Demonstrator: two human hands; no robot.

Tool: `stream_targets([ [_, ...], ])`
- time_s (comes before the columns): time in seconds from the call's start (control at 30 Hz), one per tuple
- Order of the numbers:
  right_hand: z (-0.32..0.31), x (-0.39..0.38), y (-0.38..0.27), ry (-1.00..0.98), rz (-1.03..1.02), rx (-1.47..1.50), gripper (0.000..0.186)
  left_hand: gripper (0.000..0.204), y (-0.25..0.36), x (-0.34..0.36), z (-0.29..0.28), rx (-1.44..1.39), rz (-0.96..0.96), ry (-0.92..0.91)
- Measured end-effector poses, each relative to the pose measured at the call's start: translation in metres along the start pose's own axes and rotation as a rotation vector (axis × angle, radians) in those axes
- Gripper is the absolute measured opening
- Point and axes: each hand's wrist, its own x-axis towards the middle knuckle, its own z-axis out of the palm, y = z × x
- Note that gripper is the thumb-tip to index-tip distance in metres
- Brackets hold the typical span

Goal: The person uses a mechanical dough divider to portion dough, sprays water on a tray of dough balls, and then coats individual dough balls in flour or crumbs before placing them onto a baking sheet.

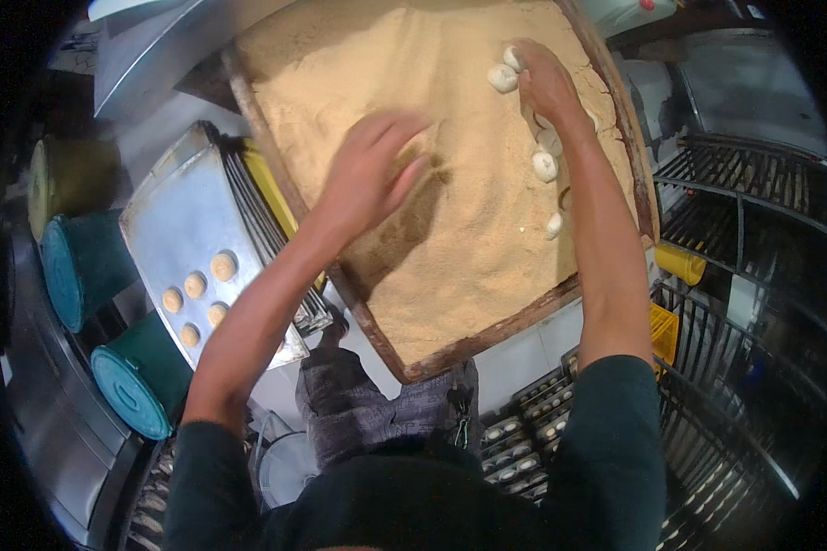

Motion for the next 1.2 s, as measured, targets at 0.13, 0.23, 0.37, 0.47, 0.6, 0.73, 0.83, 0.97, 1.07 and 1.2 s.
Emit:
stream_targets([
  [0.13, 0.007, 0.017, 0.005, -0.029, -0.096, 0.034, 0.053, 0.028, -0.028, 0.102, 0.112, 0.028, 0.124, 0.096],
  [0.23, -0.002, 0.018, -0.001, -0.034, -0.078, 0.044, 0.049, 0.02, -0.053, 0.127, 0.143, 0.097, 0.144, 0.039],
  [0.37, -0.015, 0.0, -0.019, -0.165, 0.12, 0.152, 0.042, 0.018, -0.052, 0.111, 0.122, 0.257, 0.173, -0.208],
  [0.47, -0.009, -0.049, -0.056, -0.184, 0.088, 0.154, 0.043, 0.035, -0.045, 0.052, 0.072, 0.346, 0.161, -0.447],
  [0.6, -0.04, -0.107, -0.115, -0.292, -0.081, 0.233, 0.042, 0.044, -0.004, -0.009, 0.016, 0.34, -0.005, -0.59],
  [0.73, -0.043, -0.119, -0.121, -0.33, -0.114, 0.241, 0.04, 0.05, 0.006, -0.026, 0.005, 0.268, -0.132, -0.615],
  [0.83, -0.042, -0.089, -0.119, -0.548, 0.09, 0.168, 0.041, 0.05, -0.003, -0.008, 0.0, 0.358, -0.096, -0.595],
  [0.97, -0.009, -0.053, -0.06, -0.168, -0.055, 0.182, 0.036, 0.043, -0.043, 0.033, 0.003, 0.538, -0.064, -0.323],
  [1.07, -0.015, -0.038, -0.073, -0.368, -0.034, 0.153, 0.037, 0.034, -0.053, 0.031, -0.001, 0.531, -0.036, -0.423],
  [1.2, 0.001, -0.057, -0.087, -0.197, -0.183, 0.213, 0.036, 0.024, -0.043, 0.011, 0.001, 0.454, -0.112, -0.384],
])
